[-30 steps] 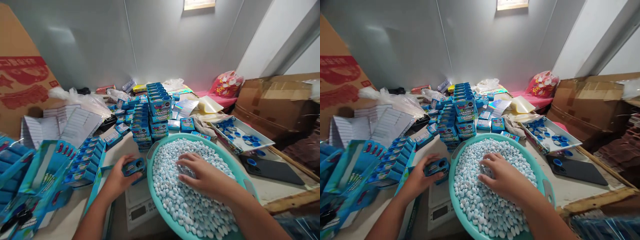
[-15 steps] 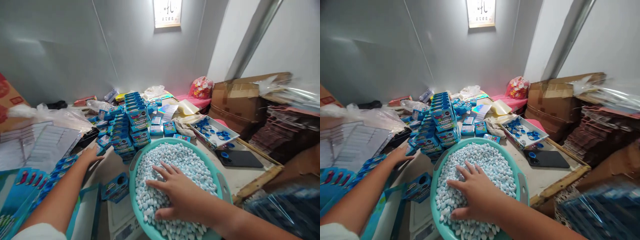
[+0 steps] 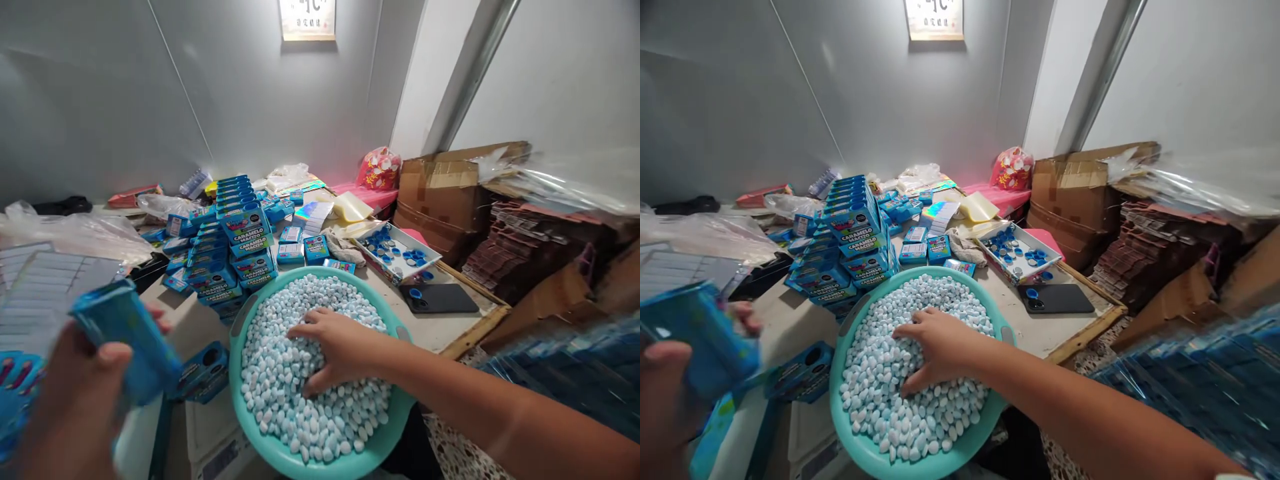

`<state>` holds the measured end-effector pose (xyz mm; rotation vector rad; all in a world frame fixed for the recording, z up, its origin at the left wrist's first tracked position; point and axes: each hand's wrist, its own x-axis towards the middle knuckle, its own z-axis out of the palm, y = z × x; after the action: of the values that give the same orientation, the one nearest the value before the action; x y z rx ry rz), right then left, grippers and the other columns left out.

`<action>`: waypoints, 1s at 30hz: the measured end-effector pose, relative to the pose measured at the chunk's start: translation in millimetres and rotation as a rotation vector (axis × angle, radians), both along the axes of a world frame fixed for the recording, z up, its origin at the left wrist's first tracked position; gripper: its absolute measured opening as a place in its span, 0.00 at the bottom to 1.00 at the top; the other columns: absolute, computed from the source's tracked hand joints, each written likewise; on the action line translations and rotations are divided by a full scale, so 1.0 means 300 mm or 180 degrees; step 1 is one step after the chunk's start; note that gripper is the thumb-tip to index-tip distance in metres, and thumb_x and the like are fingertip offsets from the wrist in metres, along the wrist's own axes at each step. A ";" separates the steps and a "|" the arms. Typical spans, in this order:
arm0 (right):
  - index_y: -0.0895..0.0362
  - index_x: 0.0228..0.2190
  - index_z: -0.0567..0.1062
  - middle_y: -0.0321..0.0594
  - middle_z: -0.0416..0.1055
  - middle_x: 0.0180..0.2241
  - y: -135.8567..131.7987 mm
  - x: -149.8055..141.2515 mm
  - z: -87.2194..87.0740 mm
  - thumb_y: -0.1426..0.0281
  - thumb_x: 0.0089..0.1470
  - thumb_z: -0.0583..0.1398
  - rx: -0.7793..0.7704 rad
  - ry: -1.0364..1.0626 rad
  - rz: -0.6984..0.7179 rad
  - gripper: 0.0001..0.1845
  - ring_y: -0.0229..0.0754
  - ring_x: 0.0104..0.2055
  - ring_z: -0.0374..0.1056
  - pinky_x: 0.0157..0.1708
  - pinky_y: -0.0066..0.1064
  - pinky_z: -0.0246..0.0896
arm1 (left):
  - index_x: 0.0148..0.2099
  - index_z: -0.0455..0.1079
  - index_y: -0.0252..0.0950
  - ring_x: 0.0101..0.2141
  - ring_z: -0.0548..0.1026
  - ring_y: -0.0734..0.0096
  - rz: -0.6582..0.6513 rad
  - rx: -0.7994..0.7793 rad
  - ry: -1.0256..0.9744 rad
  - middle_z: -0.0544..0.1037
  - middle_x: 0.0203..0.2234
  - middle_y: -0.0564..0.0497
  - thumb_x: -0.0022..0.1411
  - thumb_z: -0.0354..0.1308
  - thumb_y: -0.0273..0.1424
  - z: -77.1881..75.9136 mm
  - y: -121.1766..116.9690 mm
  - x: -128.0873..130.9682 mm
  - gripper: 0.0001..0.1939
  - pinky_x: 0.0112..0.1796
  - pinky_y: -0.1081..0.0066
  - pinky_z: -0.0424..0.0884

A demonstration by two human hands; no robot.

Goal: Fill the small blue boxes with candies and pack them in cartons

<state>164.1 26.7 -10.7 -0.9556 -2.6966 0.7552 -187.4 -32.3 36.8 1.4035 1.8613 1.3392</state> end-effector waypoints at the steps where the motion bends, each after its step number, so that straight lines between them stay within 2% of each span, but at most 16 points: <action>1: 0.49 0.59 0.76 0.48 0.77 0.48 0.004 -0.010 0.000 0.47 0.39 0.75 0.0053 -0.0048 0.0020 0.47 0.59 0.50 0.72 0.47 0.44 0.68 | 0.57 0.66 0.49 0.37 0.80 0.43 -0.0303 0.0212 -0.0649 0.80 0.38 0.48 0.35 0.62 0.74 -0.025 0.000 0.105 0.53 0.39 0.44 0.79; 2: 0.50 0.58 0.77 0.47 0.78 0.45 0.009 -0.020 -0.003 0.48 0.38 0.75 0.0102 -0.0103 0.0035 0.46 0.58 0.47 0.73 0.44 0.42 0.68 | 0.58 0.65 0.47 0.37 0.80 0.47 -0.0544 0.0352 -0.1074 0.79 0.39 0.48 0.31 0.67 0.72 -0.051 0.015 0.209 0.57 0.40 0.48 0.80; 3: 0.50 0.56 0.78 0.46 0.79 0.43 0.014 -0.030 -0.008 0.50 0.37 0.75 0.0143 -0.0146 0.0016 0.44 0.57 0.44 0.74 0.42 0.41 0.68 | 0.58 0.65 0.45 0.37 0.80 0.51 -0.0689 0.0412 -0.1240 0.79 0.40 0.48 0.30 0.71 0.68 -0.074 0.041 0.303 0.57 0.40 0.53 0.80; 4: 0.50 0.54 0.79 0.45 0.80 0.43 0.020 -0.039 -0.015 0.52 0.38 0.75 0.0176 -0.0150 -0.0029 0.41 0.57 0.43 0.75 0.40 0.40 0.68 | 0.54 0.66 0.42 0.36 0.80 0.53 -0.0809 0.0455 -0.1241 0.79 0.37 0.49 0.30 0.75 0.64 -0.093 0.073 0.382 0.53 0.39 0.57 0.80; 5: 0.49 0.53 0.80 0.45 0.81 0.44 0.025 -0.047 -0.022 0.55 0.39 0.75 0.0191 -0.0106 -0.0087 0.38 0.57 0.44 0.76 0.41 0.40 0.68 | 0.51 0.67 0.41 0.34 0.80 0.57 -0.0841 0.0481 -0.1281 0.80 0.35 0.50 0.35 0.76 0.60 -0.108 0.104 0.443 0.46 0.38 0.60 0.79; 7: 0.47 0.50 0.82 0.43 0.82 0.46 0.031 -0.054 -0.037 0.59 0.40 0.74 0.0133 0.0048 -0.0241 0.32 0.57 0.47 0.77 0.42 0.39 0.68 | 0.46 0.66 0.41 0.32 0.80 0.61 -0.0734 0.0319 -0.1238 0.80 0.31 0.53 0.40 0.77 0.53 -0.125 0.151 0.510 0.37 0.35 0.66 0.78; 9: 0.48 0.46 0.83 0.41 0.83 0.44 0.033 -0.050 -0.049 0.61 0.41 0.74 0.0001 0.0185 -0.0410 0.27 0.55 0.45 0.77 0.43 0.37 0.68 | 0.46 0.66 0.41 0.31 0.81 0.63 -0.0523 0.0126 -0.1203 0.80 0.29 0.54 0.41 0.77 0.48 -0.134 0.166 0.523 0.35 0.32 0.69 0.76; 12: 0.52 0.38 0.84 0.38 0.82 0.33 0.024 -0.030 -0.059 0.65 0.42 0.72 -0.0146 0.0646 -0.0512 0.17 0.48 0.36 0.76 0.39 0.34 0.67 | 0.51 0.67 0.41 0.34 0.82 0.60 -0.0309 0.0164 -0.1150 0.82 0.34 0.52 0.43 0.76 0.45 -0.146 0.153 0.503 0.35 0.34 0.68 0.77; 14: 0.54 0.34 0.82 0.37 0.80 0.30 0.011 -0.017 -0.059 0.68 0.44 0.70 -0.0194 0.1296 -0.0559 0.11 0.44 0.33 0.75 0.36 0.32 0.66 | 0.53 0.69 0.41 0.38 0.83 0.58 -0.0491 0.0238 -0.1022 0.83 0.39 0.49 0.47 0.75 0.43 -0.157 0.145 0.492 0.33 0.37 0.65 0.78; 16: 0.54 0.31 0.81 0.35 0.77 0.28 -0.005 -0.015 -0.046 0.69 0.44 0.69 -0.0432 0.1949 -0.0722 0.08 0.41 0.29 0.72 0.31 0.31 0.65 | 0.55 0.71 0.41 0.42 0.82 0.55 -0.0856 0.0185 -0.0806 0.83 0.43 0.47 0.52 0.72 0.41 -0.167 0.144 0.491 0.30 0.41 0.61 0.78; 19: 0.53 0.28 0.78 0.32 0.74 0.25 -0.026 -0.043 0.004 0.69 0.45 0.70 -0.0861 0.2777 -0.1210 0.06 0.37 0.25 0.67 0.24 0.28 0.62 | 0.57 0.73 0.41 0.45 0.82 0.53 -0.1230 0.0168 -0.0509 0.83 0.46 0.46 0.56 0.69 0.40 -0.166 0.145 0.506 0.27 0.47 0.57 0.77; 23: 0.54 0.27 0.78 0.34 0.73 0.23 -0.029 -0.126 0.117 0.65 0.50 0.70 -0.1370 0.3780 -0.1806 0.08 0.37 0.23 0.66 0.21 0.29 0.62 | 0.57 0.76 0.40 0.51 0.80 0.53 -0.1266 0.0404 -0.0311 0.82 0.51 0.46 0.55 0.68 0.34 -0.130 0.128 0.545 0.25 0.53 0.60 0.75; 27: 0.54 0.25 0.75 0.33 0.73 0.22 0.003 -0.204 0.207 0.65 0.48 0.68 -0.1729 0.4601 -0.2021 0.09 0.37 0.22 0.66 0.19 0.28 0.61 | 0.51 0.78 0.39 0.41 0.81 0.60 -0.1245 0.0278 -0.0293 0.83 0.41 0.50 0.56 0.67 0.32 -0.095 0.111 0.578 0.19 0.44 0.65 0.75; 30: 0.54 0.24 0.73 0.33 0.72 0.22 0.026 -0.239 0.223 0.66 0.46 0.68 -0.1974 0.4760 -0.2111 0.09 0.36 0.21 0.66 0.19 0.27 0.61 | 0.43 0.77 0.38 0.40 0.78 0.63 -0.1382 0.0346 -0.0162 0.81 0.39 0.51 0.58 0.66 0.31 -0.093 0.113 0.585 0.10 0.41 0.68 0.72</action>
<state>92.3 34.6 56.3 -0.7488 -0.8197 1.3554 -11.8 1.6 8.8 1.6906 1.3615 1.2499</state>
